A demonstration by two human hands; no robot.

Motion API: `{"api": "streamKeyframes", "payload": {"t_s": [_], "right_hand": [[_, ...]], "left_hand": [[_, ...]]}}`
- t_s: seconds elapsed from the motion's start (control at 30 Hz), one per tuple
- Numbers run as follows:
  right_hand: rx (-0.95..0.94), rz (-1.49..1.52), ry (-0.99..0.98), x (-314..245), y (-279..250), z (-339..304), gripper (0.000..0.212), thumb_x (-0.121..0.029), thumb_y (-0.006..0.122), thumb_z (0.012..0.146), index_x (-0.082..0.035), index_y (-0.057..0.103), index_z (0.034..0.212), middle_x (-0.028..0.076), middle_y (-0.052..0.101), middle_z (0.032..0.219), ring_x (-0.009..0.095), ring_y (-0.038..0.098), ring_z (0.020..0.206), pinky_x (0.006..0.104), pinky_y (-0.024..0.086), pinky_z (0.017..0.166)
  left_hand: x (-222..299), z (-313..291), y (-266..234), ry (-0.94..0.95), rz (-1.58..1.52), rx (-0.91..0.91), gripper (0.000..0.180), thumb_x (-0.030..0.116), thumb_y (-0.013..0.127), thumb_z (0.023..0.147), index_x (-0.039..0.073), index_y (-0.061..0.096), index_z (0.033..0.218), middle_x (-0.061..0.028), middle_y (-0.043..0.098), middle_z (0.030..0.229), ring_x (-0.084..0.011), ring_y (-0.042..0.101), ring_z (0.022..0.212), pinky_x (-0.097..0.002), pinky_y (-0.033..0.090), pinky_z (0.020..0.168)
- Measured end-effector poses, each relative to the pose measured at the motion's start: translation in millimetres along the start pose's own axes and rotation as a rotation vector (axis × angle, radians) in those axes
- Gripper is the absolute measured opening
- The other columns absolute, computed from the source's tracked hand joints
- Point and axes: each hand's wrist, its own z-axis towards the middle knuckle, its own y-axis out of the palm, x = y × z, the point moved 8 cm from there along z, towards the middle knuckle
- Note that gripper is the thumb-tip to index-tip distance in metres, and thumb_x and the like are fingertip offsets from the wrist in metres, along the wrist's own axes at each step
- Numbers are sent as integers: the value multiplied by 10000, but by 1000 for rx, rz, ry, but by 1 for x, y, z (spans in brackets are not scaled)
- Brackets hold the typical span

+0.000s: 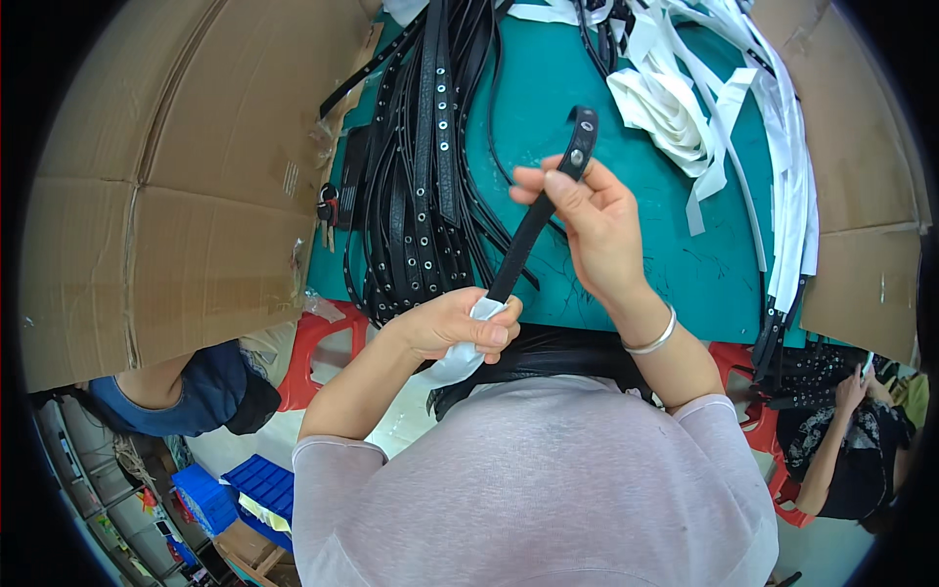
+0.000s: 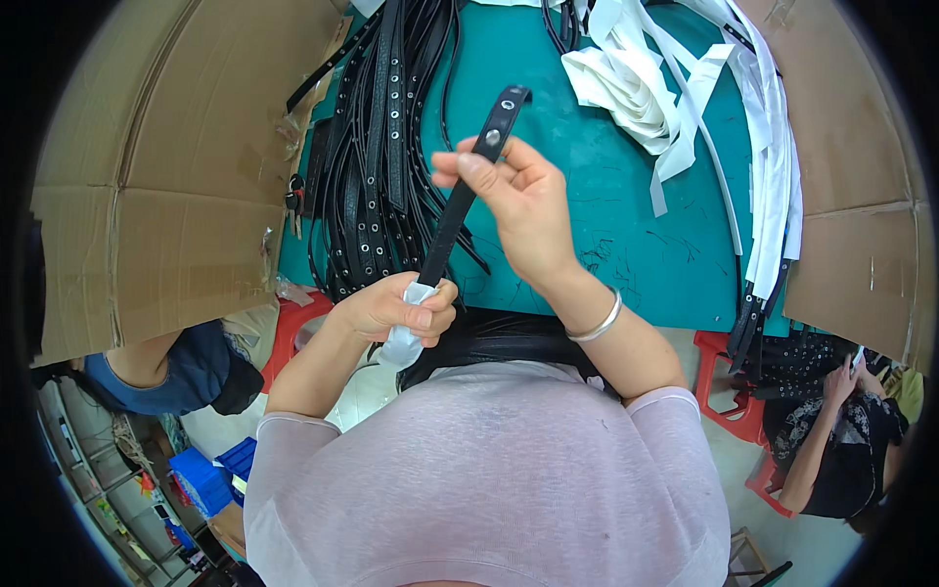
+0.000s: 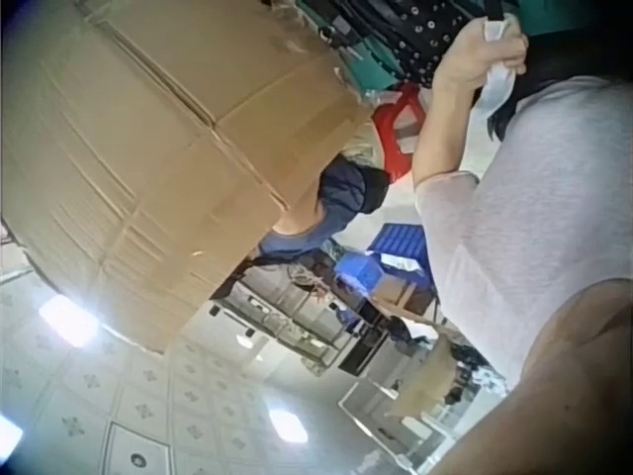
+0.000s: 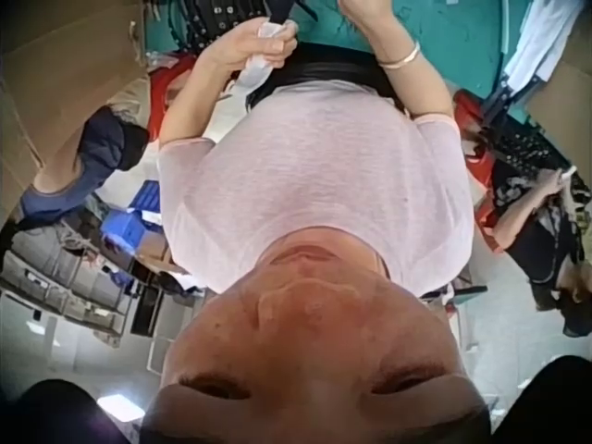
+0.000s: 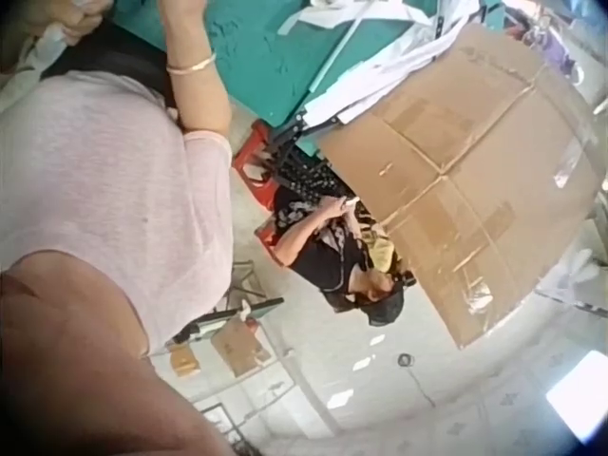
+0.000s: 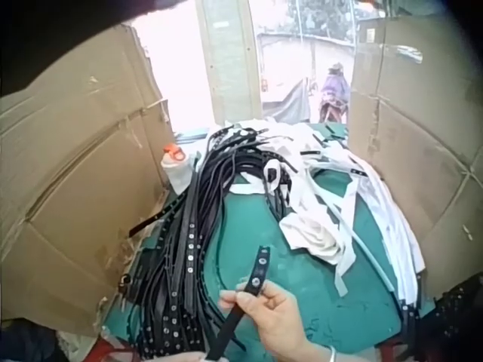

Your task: Wrapping white protective paper strips around the ends of black belts in a manufacturing factory.

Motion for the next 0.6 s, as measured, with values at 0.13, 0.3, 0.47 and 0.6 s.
{"api": "streamKeyframes", "payload": {"t_s": [0.13, 0.3, 0.47, 0.6], "right_hand": [[-112, -37, 59, 11, 18, -18, 143, -57, 569, 883, 24, 553, 998, 172, 652, 989, 218, 649, 876, 315, 516, 794], [-260, -168, 229, 27, 28, -46, 225, -81, 583, 873, 26, 550, 1068, 160, 652, 991, 151, 632, 859, 290, 510, 789], [-72, 24, 170, 6, 9, -13, 170, -91, 564, 872, 5, 549, 1012, 167, 651, 967, 210, 633, 895, 335, 490, 838], [-229, -108, 245, 19, 22, -37, 104, -65, 573, 859, 4, 593, 935, 176, 649, 1010, 172, 628, 889, 322, 491, 825]], "left_hand": [[8, 5, 6, 12, 6, -25, 331, 228, 734, 762, 143, 414, 755, 39, 405, 623, -81, 404, 568, -242, 374, 564], [23, 4, 3, 66, 138, 111, 334, 234, 734, 764, 137, 415, 740, 39, 411, 641, -88, 419, 583, -245, 388, 571], [18, 9, 13, 37, 88, -10, 338, 234, 731, 765, 137, 408, 741, 40, 407, 626, -98, 422, 582, -244, 378, 566], [31, 12, 17, 82, 149, 22, 334, 240, 724, 774, 136, 409, 738, 36, 401, 627, -97, 413, 576, -254, 381, 566]]}}
